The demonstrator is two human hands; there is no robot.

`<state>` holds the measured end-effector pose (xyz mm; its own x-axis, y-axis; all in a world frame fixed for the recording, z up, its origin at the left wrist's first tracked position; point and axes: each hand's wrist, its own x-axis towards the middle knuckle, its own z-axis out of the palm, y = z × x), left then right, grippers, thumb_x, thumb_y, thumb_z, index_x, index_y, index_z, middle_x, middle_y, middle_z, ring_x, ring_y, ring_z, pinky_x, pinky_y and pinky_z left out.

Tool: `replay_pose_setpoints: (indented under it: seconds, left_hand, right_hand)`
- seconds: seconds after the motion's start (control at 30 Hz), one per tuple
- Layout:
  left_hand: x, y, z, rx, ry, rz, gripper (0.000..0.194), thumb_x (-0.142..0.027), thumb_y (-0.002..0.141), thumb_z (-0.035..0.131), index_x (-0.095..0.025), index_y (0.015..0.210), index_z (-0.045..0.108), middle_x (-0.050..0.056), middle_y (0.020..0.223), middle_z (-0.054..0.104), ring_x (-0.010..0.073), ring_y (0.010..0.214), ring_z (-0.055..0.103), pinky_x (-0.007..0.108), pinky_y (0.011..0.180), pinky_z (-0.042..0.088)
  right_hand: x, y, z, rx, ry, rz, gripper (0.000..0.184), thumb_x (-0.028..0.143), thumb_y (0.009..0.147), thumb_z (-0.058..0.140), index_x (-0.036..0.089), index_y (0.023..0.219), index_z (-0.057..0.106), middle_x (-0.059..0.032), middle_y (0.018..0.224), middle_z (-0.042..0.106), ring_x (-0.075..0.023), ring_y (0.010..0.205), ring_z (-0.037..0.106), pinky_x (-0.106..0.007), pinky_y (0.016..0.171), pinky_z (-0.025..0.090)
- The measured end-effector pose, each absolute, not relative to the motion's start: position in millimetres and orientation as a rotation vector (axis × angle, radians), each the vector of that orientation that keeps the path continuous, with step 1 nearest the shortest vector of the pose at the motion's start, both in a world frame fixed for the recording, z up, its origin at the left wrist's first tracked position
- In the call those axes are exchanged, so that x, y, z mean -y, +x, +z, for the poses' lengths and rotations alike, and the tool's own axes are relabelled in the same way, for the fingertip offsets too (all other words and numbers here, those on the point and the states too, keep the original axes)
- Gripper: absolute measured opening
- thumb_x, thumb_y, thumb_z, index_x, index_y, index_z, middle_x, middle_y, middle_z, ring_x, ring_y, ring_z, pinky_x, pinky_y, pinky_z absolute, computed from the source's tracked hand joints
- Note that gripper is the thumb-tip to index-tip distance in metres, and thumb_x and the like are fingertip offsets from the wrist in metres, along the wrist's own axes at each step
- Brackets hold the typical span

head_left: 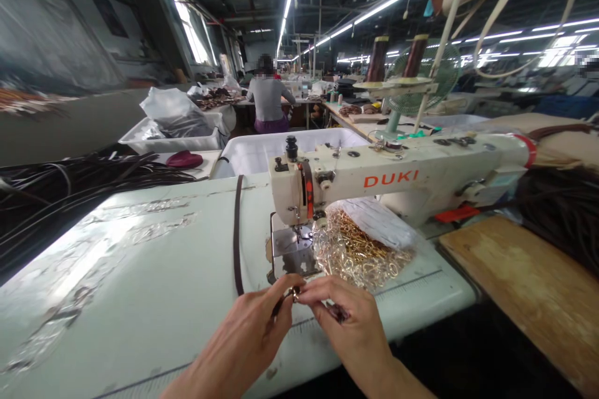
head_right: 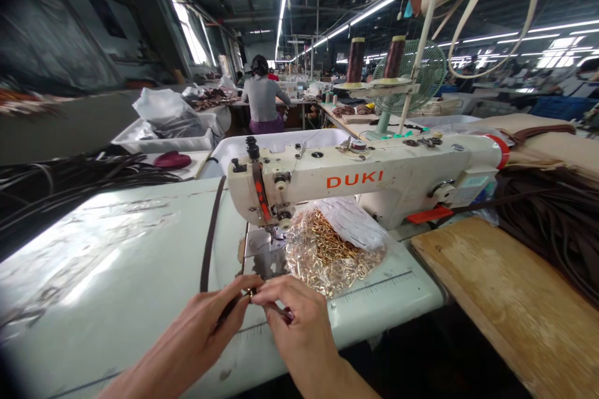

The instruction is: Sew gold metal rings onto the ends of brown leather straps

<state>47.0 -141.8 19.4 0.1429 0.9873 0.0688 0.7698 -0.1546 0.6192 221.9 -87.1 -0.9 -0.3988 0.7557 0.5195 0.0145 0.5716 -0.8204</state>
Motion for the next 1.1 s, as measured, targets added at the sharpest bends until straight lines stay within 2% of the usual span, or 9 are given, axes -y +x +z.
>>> replay_pose_setpoints:
  seconds: [0.1,0.17,0.3,0.4,0.53,0.67,0.73,0.97,1.1]
  left_hand:
    - [145.1,38.2,26.4,-1.636,2.078,0.629,0.034,-0.03,0.099,0.035,-0.034,0.132,0.037,-0.001,0.131,0.054,0.0135,0.114,0.055,0.022,0.092,0.043]
    - [147.2,33.8,32.7,-1.561,2.099,0.567,0.037,-0.032,0.099,0.036,-0.034,0.136,0.035,0.0,0.142,0.044,0.0146,0.123,0.049,0.022,0.098,0.041]
    - [149.4,33.8,42.7,-1.434,1.949,0.49,0.023,-0.034,0.1,0.035,-0.03,0.118,0.047,-0.004,0.106,0.066,0.0106,0.094,0.062,0.018,0.083,0.047]
    - [148.2,37.5,36.9,-1.449,1.916,0.556,0.015,-0.031,0.099,0.036,-0.027,0.11,0.046,-0.006,0.086,0.065,0.0111,0.079,0.061,0.02,0.076,0.046]
    - [145.3,41.3,15.5,-1.595,1.991,0.651,0.024,-0.028,0.097,0.039,-0.029,0.121,0.037,-0.001,0.099,0.066,0.0143,0.084,0.065,0.023,0.074,0.047]
    - [145.2,45.7,0.4,-1.524,2.113,0.749,0.043,-0.017,0.095,0.032,-0.028,0.135,0.021,0.005,0.11,0.066,0.0158,0.095,0.066,0.023,0.078,0.049]
    - [145.2,47.4,-0.9,-1.483,2.133,0.731,0.049,-0.013,0.093,0.029,-0.027,0.137,0.016,0.007,0.114,0.064,0.0156,0.101,0.064,0.023,0.081,0.049]
    - [141.3,43.7,12.8,-1.579,1.742,0.652,0.021,-0.03,0.091,0.052,-0.025,0.11,0.046,-0.006,0.082,0.065,0.0103,0.064,0.062,0.018,0.066,0.045]
    - [143.1,45.8,20.5,-1.594,1.677,0.651,0.015,-0.033,0.092,0.049,-0.026,0.105,0.054,-0.009,0.072,0.064,0.0091,0.052,0.054,0.018,0.06,0.043]
  right_hand:
    - [86.5,223.0,-3.2,1.72,-0.644,1.144,0.01,0.013,0.084,0.062,0.02,0.082,0.069,-0.0023,0.085,0.07,-0.0161,0.083,0.066,-0.026,0.076,0.053]
    - [86.3,223.3,-5.2,1.653,-0.645,1.279,0.007,0.023,0.085,0.064,0.02,0.079,0.067,-0.0028,0.083,0.07,-0.0175,0.081,0.067,-0.028,0.074,0.054]
    - [85.4,226.4,-8.9,1.584,-0.676,1.453,0.017,0.036,0.084,0.066,0.02,0.078,0.063,-0.0029,0.084,0.069,-0.0191,0.08,0.068,-0.03,0.073,0.055]
    - [83.3,232.5,-8.9,1.575,-0.661,1.496,0.015,0.033,0.085,0.065,0.019,0.079,0.061,-0.0035,0.089,0.068,-0.0184,0.083,0.067,-0.03,0.075,0.054]
    - [81.8,238.5,-0.1,1.771,-0.759,1.396,0.006,0.021,0.087,0.059,0.019,0.09,0.063,-0.004,0.093,0.067,-0.0168,0.084,0.065,-0.026,0.072,0.051]
    - [83.7,233.4,10.0,2.01,-0.794,1.225,0.032,0.019,0.079,0.071,0.023,0.11,0.065,-0.0025,0.104,0.067,-0.0181,0.094,0.062,-0.026,0.077,0.05]
    - [84.5,229.5,10.1,2.055,-0.758,1.123,0.025,0.025,0.081,0.071,0.023,0.105,0.069,-0.0021,0.098,0.068,-0.0175,0.091,0.063,-0.027,0.082,0.048]
    - [85.1,232.2,0.5,2.048,-0.739,1.014,0.017,0.029,0.088,0.062,0.019,0.097,0.073,-0.0028,0.079,0.066,-0.0144,0.069,0.063,-0.025,0.065,0.048]
    - [85.2,234.6,-0.2,1.937,-0.711,1.144,0.019,0.031,0.088,0.063,0.018,0.099,0.073,-0.0018,0.075,0.065,-0.0119,0.06,0.062,-0.023,0.06,0.048]
